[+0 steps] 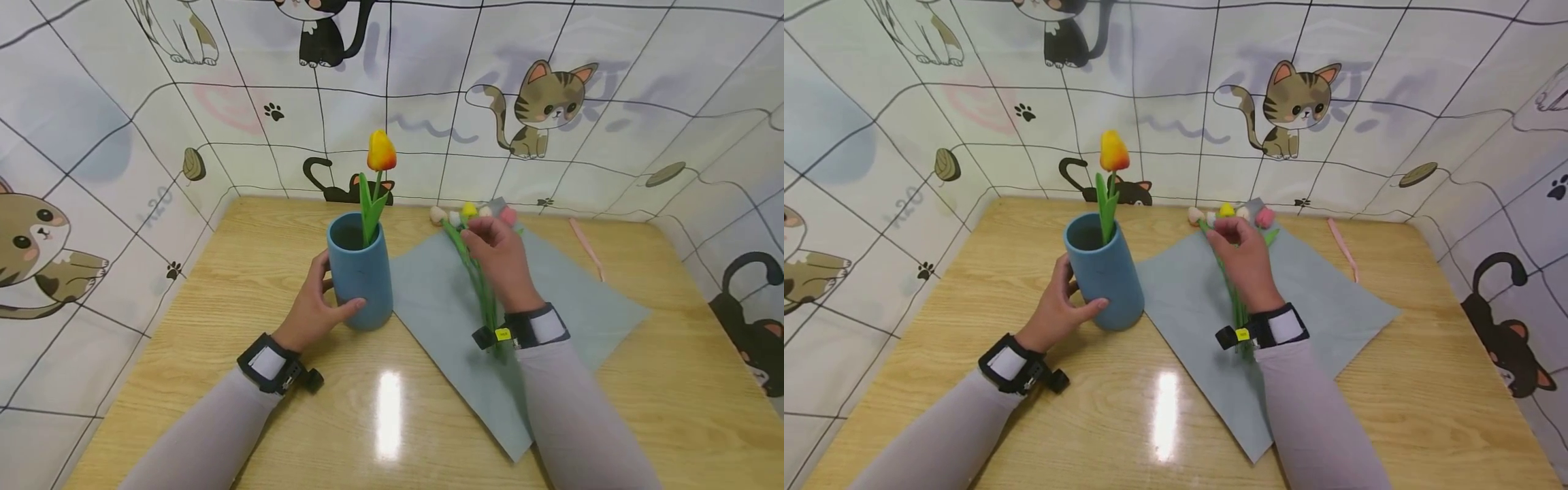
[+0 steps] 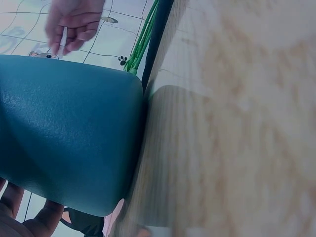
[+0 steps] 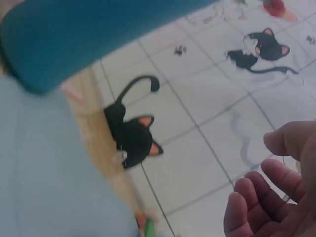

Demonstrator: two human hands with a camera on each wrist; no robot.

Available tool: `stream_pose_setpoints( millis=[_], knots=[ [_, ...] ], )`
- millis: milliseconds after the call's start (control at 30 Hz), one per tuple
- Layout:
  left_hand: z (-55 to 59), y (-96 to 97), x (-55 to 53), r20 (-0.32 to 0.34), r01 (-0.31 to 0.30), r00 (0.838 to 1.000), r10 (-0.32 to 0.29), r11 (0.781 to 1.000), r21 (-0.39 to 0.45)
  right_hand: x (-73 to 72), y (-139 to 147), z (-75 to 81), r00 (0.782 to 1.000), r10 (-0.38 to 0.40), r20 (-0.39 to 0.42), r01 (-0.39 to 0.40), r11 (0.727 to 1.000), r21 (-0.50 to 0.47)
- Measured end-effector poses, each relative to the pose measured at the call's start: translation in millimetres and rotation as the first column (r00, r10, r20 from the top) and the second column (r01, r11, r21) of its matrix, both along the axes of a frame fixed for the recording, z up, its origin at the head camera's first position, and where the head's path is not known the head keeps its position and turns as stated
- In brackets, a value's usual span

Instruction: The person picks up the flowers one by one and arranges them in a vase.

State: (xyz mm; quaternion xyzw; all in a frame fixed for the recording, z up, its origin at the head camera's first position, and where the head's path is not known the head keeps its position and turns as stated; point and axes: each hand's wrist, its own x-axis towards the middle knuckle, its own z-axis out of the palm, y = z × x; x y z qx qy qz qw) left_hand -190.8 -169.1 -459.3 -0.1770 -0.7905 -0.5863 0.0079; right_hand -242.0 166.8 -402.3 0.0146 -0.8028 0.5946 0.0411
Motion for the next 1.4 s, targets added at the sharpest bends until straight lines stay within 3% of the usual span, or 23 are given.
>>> stream_pose_setpoints(
  millis=[267,467,600,767,1000,1400],
  knots=[
    [-1.0,-1.9,0.7,0.002,-0.003,1.0,0.003,1.0,-0.005,-12.8,29.1,-20.4,0.995,-0.014,0.098,-0.005,0.983,0.184],
    [-2.3,-2.6,0.0,0.001,-0.007,1.0,0.007,1.0,-0.011,-14.2,38.3,-24.8,0.987,-0.016,0.158,-0.035,0.949,0.314],
    [-2.6,-2.4,0.0,0.002,-0.004,1.0,0.004,1.0,-0.011,-15.7,41.7,-28.2,0.981,-0.028,0.194,-0.061,0.896,0.44],
    [-2.0,-1.6,0.0,-0.001,-0.003,1.0,0.003,1.0,-0.006,-15.4,42.4,-31.6,0.967,0.005,0.256,-0.153,0.814,0.56],
    [-0.9,-1.2,0.1,-0.004,-0.001,1.0,0.001,1.0,-0.011,-15.5,40.6,-34.6,0.954,0.009,0.3,-0.204,0.754,0.625],
    [1.4,-0.4,0.8,0.019,-0.005,1.0,0.005,1.0,-0.003,-18.1,41.6,-41.9,0.951,0.009,0.31,-0.214,0.742,0.635]
  ],
)
